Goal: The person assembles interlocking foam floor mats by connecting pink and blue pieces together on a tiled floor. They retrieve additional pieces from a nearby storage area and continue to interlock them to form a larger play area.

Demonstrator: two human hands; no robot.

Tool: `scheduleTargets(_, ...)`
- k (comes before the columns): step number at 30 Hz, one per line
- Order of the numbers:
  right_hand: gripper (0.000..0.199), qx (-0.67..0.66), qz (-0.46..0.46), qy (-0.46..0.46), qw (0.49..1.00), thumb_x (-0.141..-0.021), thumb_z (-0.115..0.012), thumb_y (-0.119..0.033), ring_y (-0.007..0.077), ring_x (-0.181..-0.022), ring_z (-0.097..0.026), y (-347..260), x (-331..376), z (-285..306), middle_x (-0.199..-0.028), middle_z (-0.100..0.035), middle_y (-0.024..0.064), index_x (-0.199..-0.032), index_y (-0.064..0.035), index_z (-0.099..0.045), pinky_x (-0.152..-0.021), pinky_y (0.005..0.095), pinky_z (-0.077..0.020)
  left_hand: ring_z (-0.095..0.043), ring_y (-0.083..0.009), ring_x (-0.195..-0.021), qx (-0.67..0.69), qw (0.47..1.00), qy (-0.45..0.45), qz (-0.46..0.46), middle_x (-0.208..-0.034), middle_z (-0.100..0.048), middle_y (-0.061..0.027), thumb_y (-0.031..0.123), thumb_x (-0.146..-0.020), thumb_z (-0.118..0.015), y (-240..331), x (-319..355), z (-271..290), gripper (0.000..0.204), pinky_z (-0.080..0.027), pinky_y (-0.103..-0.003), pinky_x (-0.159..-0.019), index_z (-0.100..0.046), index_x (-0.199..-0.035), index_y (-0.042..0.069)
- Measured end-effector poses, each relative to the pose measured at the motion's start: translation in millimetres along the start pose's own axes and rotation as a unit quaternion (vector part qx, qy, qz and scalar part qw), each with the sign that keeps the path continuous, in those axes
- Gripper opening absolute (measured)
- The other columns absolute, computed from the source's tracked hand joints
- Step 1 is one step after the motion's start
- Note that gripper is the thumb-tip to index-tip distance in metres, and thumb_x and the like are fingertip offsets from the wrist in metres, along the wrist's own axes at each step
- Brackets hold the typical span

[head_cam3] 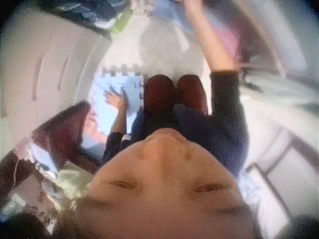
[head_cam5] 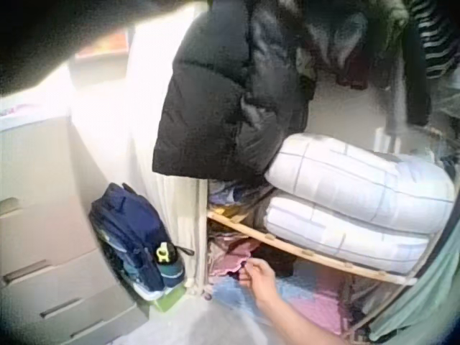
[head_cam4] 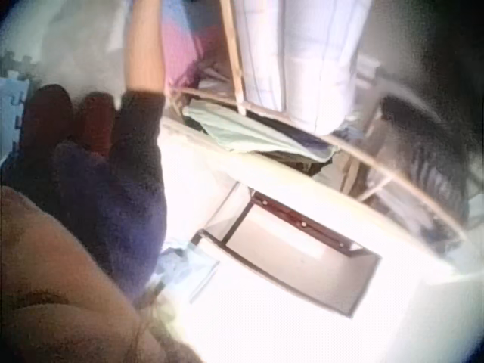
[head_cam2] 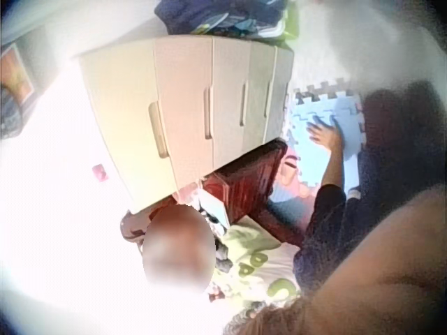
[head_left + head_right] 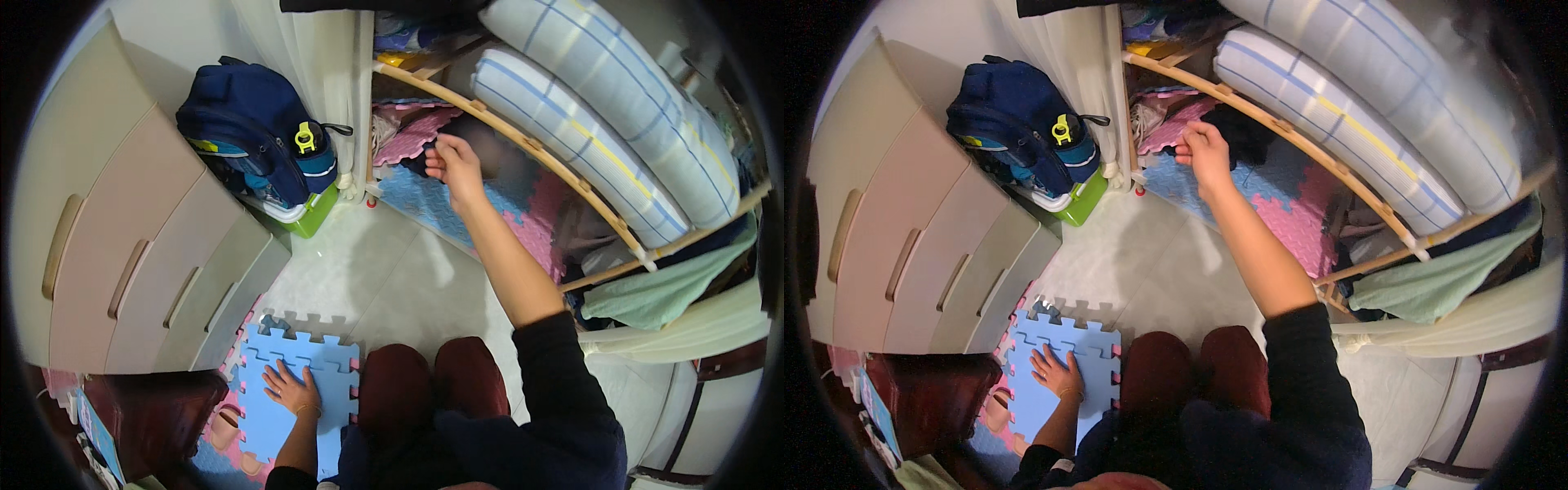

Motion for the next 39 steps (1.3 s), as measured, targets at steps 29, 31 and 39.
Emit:
scheduleTargets(29, 0.044, 0.159, 0.083, 0.288, 0.941, -0.069, -0.078, -0.026, 0.0231, -0.085, -0.056, 153.7, -214.5, 26.7, -0.094, -0.058, 0.0108, -0.096, -0.0018, -0.053, -0.069, 0.0338, -0.0484, -0.01, -0.0341, -0.139, -0.07, 0.997, -0.014, -0.017, -0.149, -0.017, -0.0162, 0.037, -0.084, -0.051, -12.5, -11.5, -5.5, 0.07, -0.003, -0.054, -0.109, -0.026, -0.142, 0.009)
scheduleTargets(31, 0.051, 0.135, -0.017, 0.284, 0.949, -0.068, -0.078, -0.029, 0.0252, -0.093, -0.053, 153.3, -205.5, 19.3, -0.104, -0.055, 0.0126, -0.103, -0.0039, -0.051, -0.071, 0.0363, -0.0485, -0.009, -0.0345, -0.139, -0.066, 0.998, -0.021, -0.009, -0.149, -0.017, -0.0168, 0.036, -0.083, -0.052, -10.2, -12.9, -3.1, 0.07, -0.003, -0.054, -0.109, -0.026, -0.142, 0.009)
scheduleTargets(39, 0.104, 0.25, -0.109, 0.145, 0.951, -0.064, -0.076, -0.05, 0.0423, -0.123, -0.038, 126.9, -241.0, -27.8, -0.137, -0.034, 0.0253, -0.144, -0.0147, -0.02, -0.098, 0.0422, -0.0396, -0.009, -0.0356, -0.139, -0.052, 0.998, -0.018, -0.009, -0.148, -0.018, -0.0185, 0.035, -0.081, -0.053, -21.0, -13.8, -2.1, 0.072, -0.001, -0.055, -0.108, -0.027, -0.141, 0.007)
Point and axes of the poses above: each hand's wrist, its own x-axis away from the middle knuckle, its own z-axis out of the back of the hand, y = z × x, the point moved 1 cm from there along -x, towards the middle knuckle
